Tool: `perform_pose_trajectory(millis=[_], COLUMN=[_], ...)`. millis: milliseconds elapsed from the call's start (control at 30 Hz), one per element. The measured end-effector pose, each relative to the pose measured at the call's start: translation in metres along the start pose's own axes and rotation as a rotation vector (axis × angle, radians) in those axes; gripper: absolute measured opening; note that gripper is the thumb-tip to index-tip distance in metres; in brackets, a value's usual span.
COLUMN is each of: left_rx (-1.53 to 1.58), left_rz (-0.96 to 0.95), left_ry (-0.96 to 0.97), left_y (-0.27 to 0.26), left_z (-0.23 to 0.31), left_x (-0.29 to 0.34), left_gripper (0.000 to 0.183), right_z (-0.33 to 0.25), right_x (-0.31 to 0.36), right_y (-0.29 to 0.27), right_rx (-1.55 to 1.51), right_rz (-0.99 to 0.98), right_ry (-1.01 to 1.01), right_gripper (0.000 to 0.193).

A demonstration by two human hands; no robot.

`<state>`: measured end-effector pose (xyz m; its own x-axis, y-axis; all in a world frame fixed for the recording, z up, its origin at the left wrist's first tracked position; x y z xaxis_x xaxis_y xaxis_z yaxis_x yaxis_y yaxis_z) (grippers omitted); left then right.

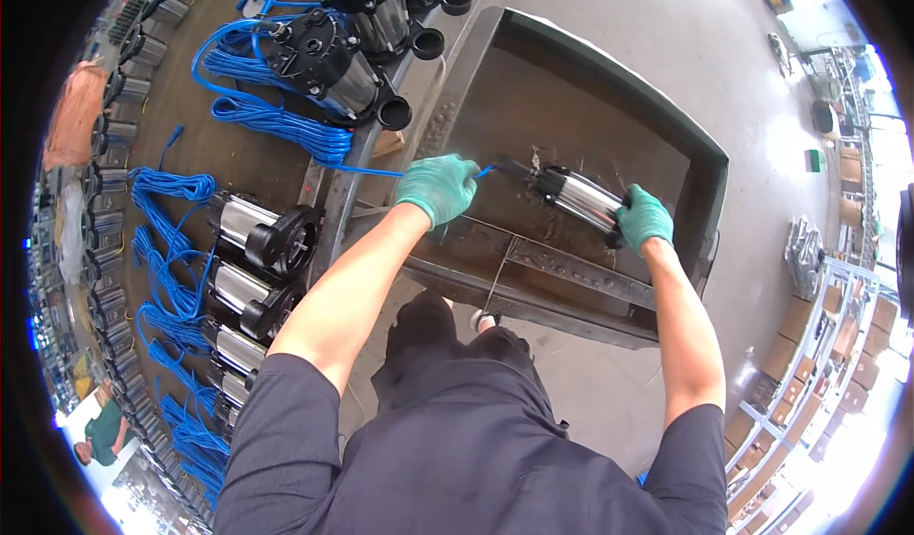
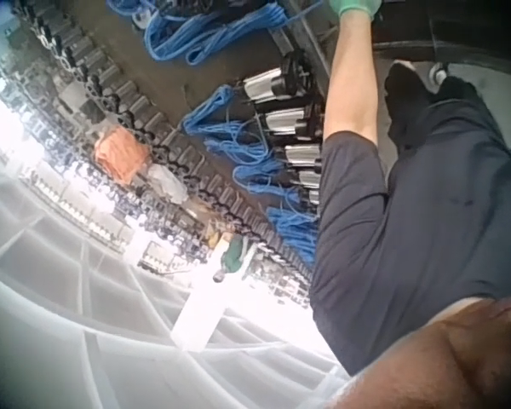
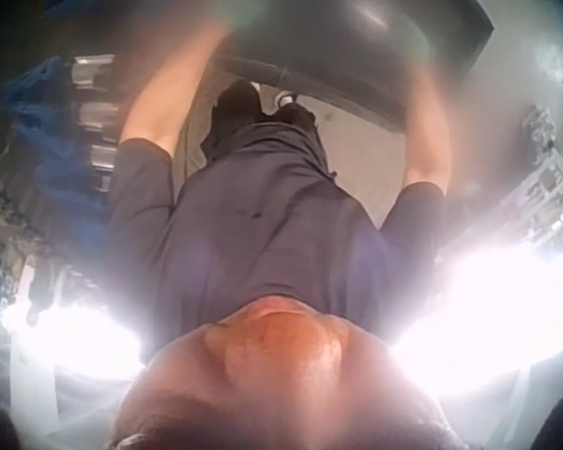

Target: The person tests water pumps by placing a pump cylinder into a tank of water and then returning it to a rack of other pumps.

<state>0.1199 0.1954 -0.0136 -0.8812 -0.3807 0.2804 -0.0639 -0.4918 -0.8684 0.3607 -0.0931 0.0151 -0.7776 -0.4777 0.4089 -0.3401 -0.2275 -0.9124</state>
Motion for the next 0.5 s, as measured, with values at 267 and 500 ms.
perform_pose_trajectory(millis=[267, 500], left_rx=[-0.068, -0.121], left_rz=[-0.074, -0.137], left_ry=[-0.102, -0.132], left_y=[-0.002, -0.002], left_z=[0.005, 0.012], left_x=[-0.004, -0.007], left_gripper=[0.031, 0.031], right_z=[-0.014, -0.008], right_x=[-0.031, -0.041], right_y=[0.05, 0.062], right_rx=[-0.081, -0.116], right_rz=[0.213, 0.263], right_ry=[-0.056, -0.055], right_gripper=[0.027, 0.025])
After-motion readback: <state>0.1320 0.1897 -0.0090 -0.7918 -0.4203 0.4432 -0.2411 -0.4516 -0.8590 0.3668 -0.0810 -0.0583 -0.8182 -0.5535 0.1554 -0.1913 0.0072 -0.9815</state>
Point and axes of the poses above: each hand's wrist, its own x-axis away from the middle knuckle, its own y-axis out of the palm, z = x × y, the point moved 2 cm from there along -x, towards the middle knuckle, and after that the axes turned 2 degrees about z, right-handed, at the moved point
